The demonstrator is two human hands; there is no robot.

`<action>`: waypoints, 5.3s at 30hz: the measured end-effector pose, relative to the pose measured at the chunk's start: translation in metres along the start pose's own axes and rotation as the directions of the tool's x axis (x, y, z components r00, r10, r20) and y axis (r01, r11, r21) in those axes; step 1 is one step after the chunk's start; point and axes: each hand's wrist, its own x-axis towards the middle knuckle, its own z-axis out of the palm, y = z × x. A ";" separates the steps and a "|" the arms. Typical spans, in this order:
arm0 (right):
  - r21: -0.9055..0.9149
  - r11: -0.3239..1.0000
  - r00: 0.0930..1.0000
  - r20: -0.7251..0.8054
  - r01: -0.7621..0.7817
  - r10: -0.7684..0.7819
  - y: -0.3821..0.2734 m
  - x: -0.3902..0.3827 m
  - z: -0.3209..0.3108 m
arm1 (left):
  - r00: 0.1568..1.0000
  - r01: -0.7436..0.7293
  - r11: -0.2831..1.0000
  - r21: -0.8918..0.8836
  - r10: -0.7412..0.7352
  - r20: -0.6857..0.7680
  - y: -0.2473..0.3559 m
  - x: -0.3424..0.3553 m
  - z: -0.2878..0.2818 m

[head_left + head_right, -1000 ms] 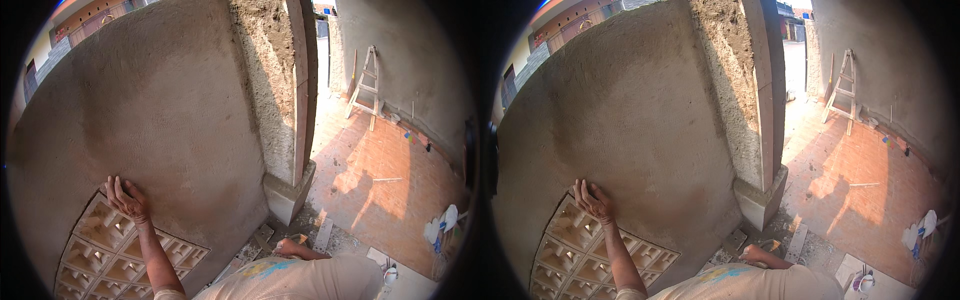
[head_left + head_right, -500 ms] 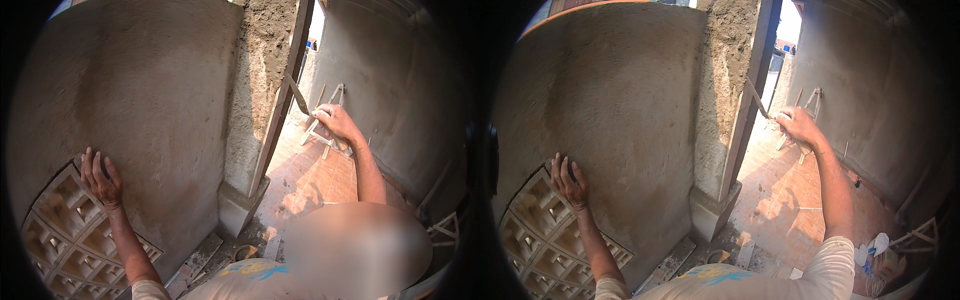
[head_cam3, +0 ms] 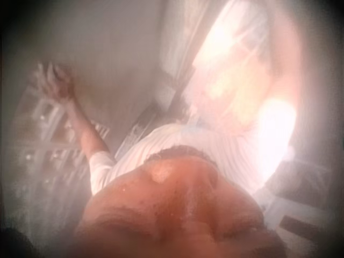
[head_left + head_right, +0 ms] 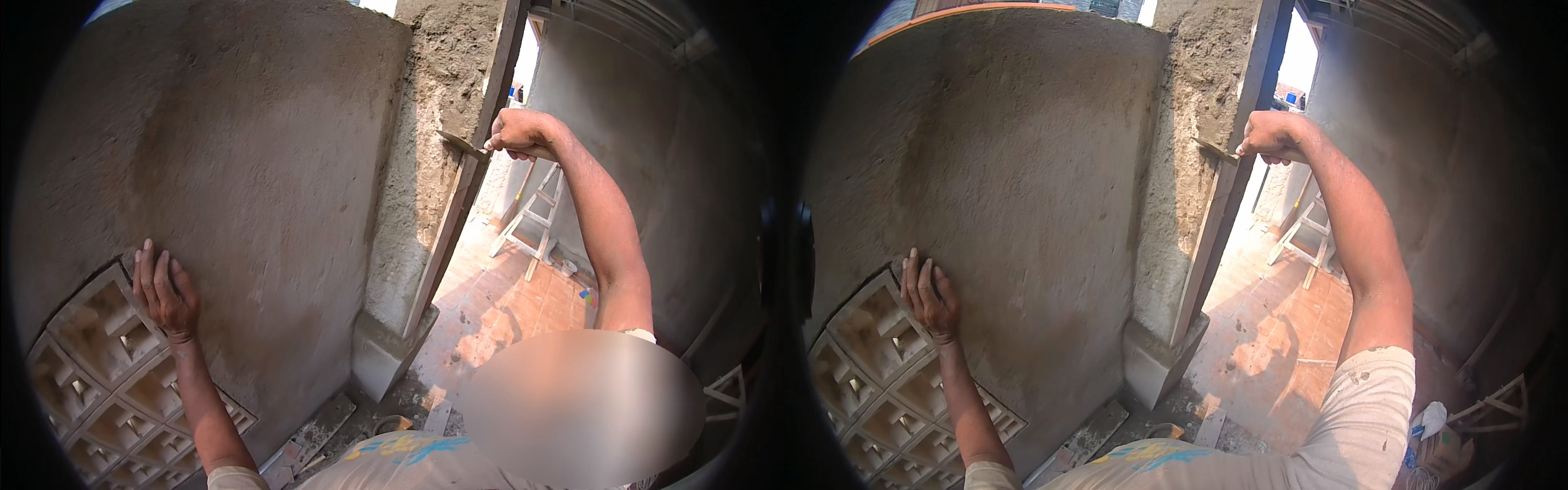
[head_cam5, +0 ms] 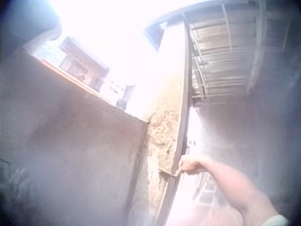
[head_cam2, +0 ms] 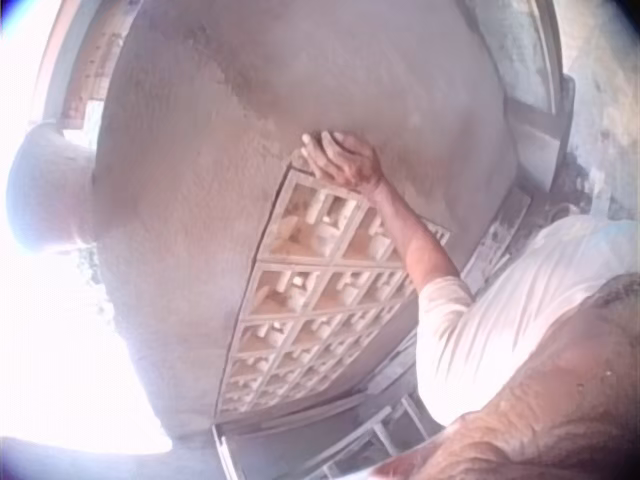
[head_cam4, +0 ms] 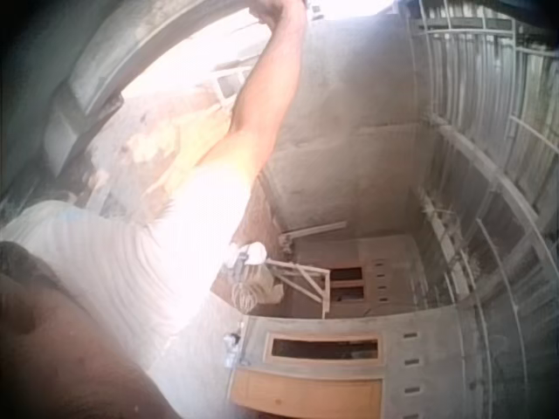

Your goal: The person scoops cement from a bucket with a trowel and applies it to a wall, smoothing the surface repeatedly. The person works on a vertical wall section near a decorative tile panel, using a bucket and trowel to transfer and spread the material.

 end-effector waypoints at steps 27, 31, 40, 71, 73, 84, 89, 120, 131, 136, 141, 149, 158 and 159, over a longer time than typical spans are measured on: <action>-0.168 0.832 0.588 -0.634 0.529 -0.502 -0.085 -0.080 -0.002 | 1.000 0.002 1.000 0.016 -0.002 -0.018 -0.002 -0.002 0.001; 0.330 0.345 0.476 -0.561 0.879 -0.677 -0.122 -0.078 0.006 | 1.000 0.000 1.000 0.029 0.001 -0.023 -0.008 0.000 0.000; 0.719 0.083 0.699 -0.692 0.690 0.181 -0.070 0.082 0.048 | 1.000 -0.017 0.999 0.044 0.017 0.013 0.003 -0.003 0.011; 0.289 0.956 0.895 -0.412 -0.051 0.173 0.014 -0.066 0.023 | 0.999 0.026 0.998 0.061 -0.028 0.029 -0.002 -0.006 0.005; 0.181 0.980 0.828 -0.535 -0.082 0.168 0.011 -0.074 0.023 | 0.999 0.039 0.998 0.054 -0.041 0.033 0.000 -0.006 0.004; 0.028 0.981 0.820 -0.553 0.193 -0.145 -0.054 -0.135 0.057 | 0.999 0.018 0.997 0.073 -0.021 0.046 0.000 -0.003 0.004; 0.452 0.800 0.911 -0.304 0.394 -0.277 -0.074 -0.149 0.106 | 0.999 -0.002 0.995 0.100 -0.002 0.037 -0.003 -0.006 0.006; 0.678 0.580 0.877 -0.218 0.451 -0.428 -0.004 -0.038 0.287 | 0.988 -0.137 0.948 0.288 0.109 0.110 0.008 -0.004 0.010; 0.942 0.043 0.933 -0.337 0.334 0.127 0.009 -0.012 0.248 | 0.977 -0.203 0.913 0.354 0.167 0.130 0.006 0.000 0.012; 0.948 0.041 0.938 -0.319 0.316 0.133 0.016 0.008 0.242 | 0.978 -0.197 0.916 0.348 0.161 0.129 0.008 0.000 0.013; 0.804 0.350 0.875 -0.465 0.482 -0.136 0.011 0.014 0.251 | 0.977 -0.194 0.909 0.369 0.147 0.153 0.008 -0.004 0.008; 0.826 0.564 0.859 0.274 0.021 -0.433 -0.027 -0.039 0.529 | 0.956 -0.272 0.887 0.374 0.206 0.207 -0.009 -0.007 0.015; 0.171 0.740 0.516 0.815 -0.650 0.265 0.013 -0.373 0.878 | 0.968 -0.204 0.930 0.307 0.144 0.208 -0.034 -0.016 -0.001; 0.153 0.647 0.465 0.817 -0.747 0.342 -0.002 -0.393 0.855 | 0.968 -0.211 0.939 0.270 0.162 0.193 -0.022 -0.008 0.010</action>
